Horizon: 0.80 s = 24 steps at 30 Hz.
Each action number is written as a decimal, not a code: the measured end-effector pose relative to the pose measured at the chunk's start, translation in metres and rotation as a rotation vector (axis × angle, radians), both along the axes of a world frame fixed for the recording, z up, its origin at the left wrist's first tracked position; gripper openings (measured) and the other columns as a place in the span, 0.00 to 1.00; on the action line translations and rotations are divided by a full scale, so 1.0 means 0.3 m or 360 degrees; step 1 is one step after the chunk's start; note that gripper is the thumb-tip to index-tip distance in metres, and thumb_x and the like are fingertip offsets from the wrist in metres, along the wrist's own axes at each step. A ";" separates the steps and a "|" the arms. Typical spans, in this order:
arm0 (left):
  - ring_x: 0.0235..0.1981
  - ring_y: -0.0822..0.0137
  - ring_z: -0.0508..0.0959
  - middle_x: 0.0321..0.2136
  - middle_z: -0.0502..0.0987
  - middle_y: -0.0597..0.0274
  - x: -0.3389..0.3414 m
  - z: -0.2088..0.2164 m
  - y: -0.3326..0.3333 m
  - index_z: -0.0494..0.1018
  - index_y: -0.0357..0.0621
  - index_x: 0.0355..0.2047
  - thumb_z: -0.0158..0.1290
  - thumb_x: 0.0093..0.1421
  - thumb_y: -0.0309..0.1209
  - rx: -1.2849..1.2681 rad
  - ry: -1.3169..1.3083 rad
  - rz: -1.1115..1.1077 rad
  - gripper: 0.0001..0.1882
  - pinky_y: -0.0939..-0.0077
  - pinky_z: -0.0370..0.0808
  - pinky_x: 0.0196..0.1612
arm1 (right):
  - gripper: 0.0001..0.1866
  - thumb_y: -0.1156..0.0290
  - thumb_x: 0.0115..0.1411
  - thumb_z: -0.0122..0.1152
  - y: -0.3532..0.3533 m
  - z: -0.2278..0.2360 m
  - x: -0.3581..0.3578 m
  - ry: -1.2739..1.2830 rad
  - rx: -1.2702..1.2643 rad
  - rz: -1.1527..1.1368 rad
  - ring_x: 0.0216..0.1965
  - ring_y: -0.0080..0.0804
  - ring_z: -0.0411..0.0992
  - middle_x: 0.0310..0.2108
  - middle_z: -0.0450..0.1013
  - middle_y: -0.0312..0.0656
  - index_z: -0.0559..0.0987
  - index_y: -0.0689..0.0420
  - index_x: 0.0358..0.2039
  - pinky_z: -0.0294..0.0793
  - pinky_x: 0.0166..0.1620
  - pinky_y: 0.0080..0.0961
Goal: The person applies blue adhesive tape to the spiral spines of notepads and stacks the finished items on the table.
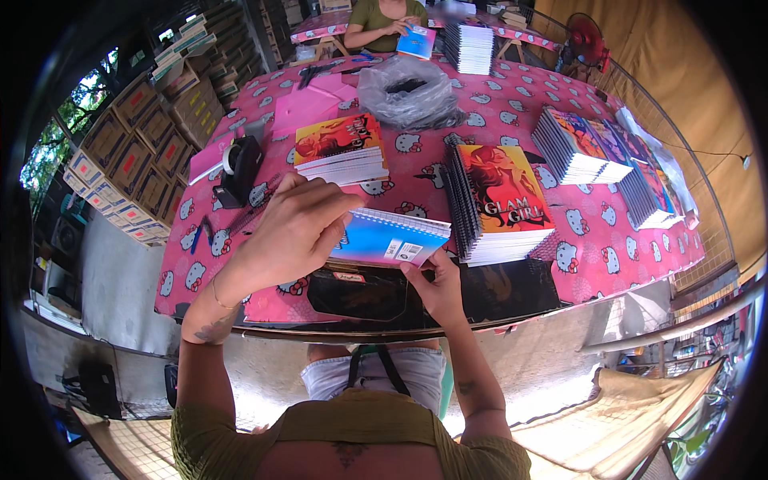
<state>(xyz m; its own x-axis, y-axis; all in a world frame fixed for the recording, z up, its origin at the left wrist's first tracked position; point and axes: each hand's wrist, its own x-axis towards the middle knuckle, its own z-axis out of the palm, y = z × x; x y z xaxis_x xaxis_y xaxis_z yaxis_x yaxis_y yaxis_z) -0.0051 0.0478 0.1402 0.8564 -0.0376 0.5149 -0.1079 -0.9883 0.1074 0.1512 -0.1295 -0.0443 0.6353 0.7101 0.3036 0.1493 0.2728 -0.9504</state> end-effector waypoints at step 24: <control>0.49 0.42 0.75 0.45 0.76 0.43 -0.110 -0.739 0.742 0.77 0.40 0.47 0.55 0.62 0.33 -0.0004 0.0022 0.1271 0.15 0.51 0.72 0.54 | 0.31 0.68 0.60 0.70 0.095 -0.069 0.024 -0.0133 0.0061 0.0121 0.45 0.26 0.72 0.44 0.74 0.41 0.67 0.61 0.60 0.71 0.52 0.26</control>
